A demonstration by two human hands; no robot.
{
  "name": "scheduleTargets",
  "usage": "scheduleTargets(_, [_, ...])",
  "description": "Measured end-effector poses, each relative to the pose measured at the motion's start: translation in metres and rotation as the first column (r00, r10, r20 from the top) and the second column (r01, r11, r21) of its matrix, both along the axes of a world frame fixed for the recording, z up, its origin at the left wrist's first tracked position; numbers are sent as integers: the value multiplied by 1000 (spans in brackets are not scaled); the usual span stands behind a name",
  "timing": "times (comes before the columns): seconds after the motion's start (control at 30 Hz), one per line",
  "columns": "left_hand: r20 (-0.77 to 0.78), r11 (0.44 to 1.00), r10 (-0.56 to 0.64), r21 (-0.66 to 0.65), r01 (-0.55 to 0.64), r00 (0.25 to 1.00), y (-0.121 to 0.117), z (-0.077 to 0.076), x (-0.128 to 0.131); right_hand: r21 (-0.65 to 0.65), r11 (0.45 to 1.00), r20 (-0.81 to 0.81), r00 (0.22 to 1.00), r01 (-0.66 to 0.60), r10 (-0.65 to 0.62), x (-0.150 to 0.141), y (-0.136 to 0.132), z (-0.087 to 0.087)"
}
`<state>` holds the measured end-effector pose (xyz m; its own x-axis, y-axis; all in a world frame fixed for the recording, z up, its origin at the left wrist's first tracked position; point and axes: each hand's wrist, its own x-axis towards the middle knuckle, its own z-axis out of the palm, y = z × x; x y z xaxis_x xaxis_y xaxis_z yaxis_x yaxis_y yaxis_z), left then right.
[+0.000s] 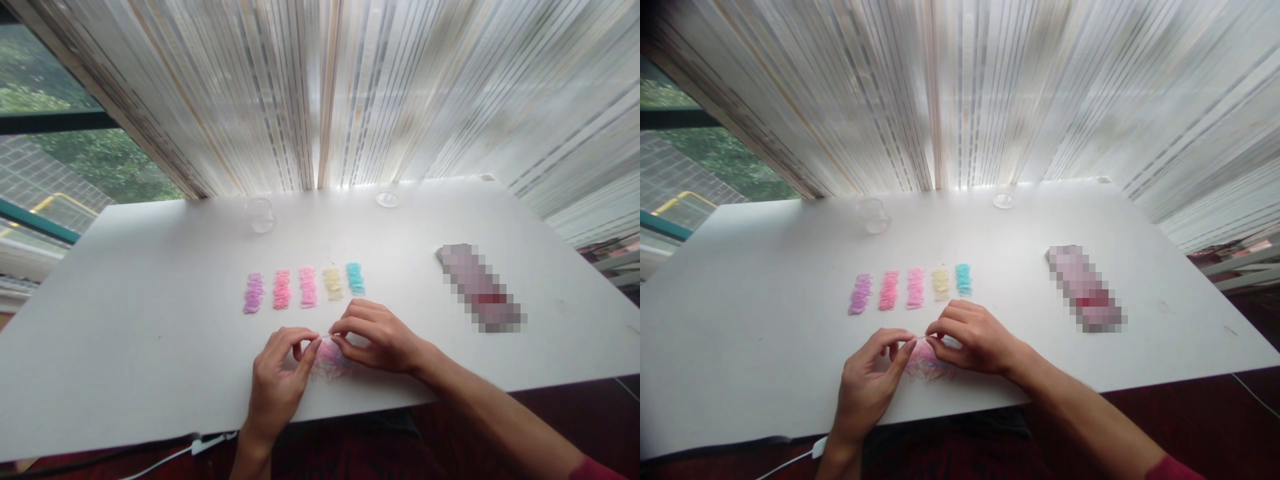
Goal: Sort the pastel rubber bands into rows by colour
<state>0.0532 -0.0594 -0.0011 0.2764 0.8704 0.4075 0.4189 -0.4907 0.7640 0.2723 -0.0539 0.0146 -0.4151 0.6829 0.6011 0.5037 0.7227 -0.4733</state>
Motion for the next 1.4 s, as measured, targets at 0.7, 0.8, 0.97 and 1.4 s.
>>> scheduleTargets(0.7, [-149,986,-33,158,57,988,5,16,-7,17,1000,32,999,-3,3,0,0,-4])
scheduleTargets(0.8, [-144,985,-59,151,81,988,7,17,-8,23,1000,23,1000,-2,2,0,0,-5])
scheduleTargets(0.97, [-141,985,-73,145,94,987,9,15,-11,24,1000,26,1000,-8,8,1,0,-4])
scheduleTargets(1.4, [-270,942,237,299,-153,933,36,11,-73,-25,1000,77,997,-15,17,2,0,-2])
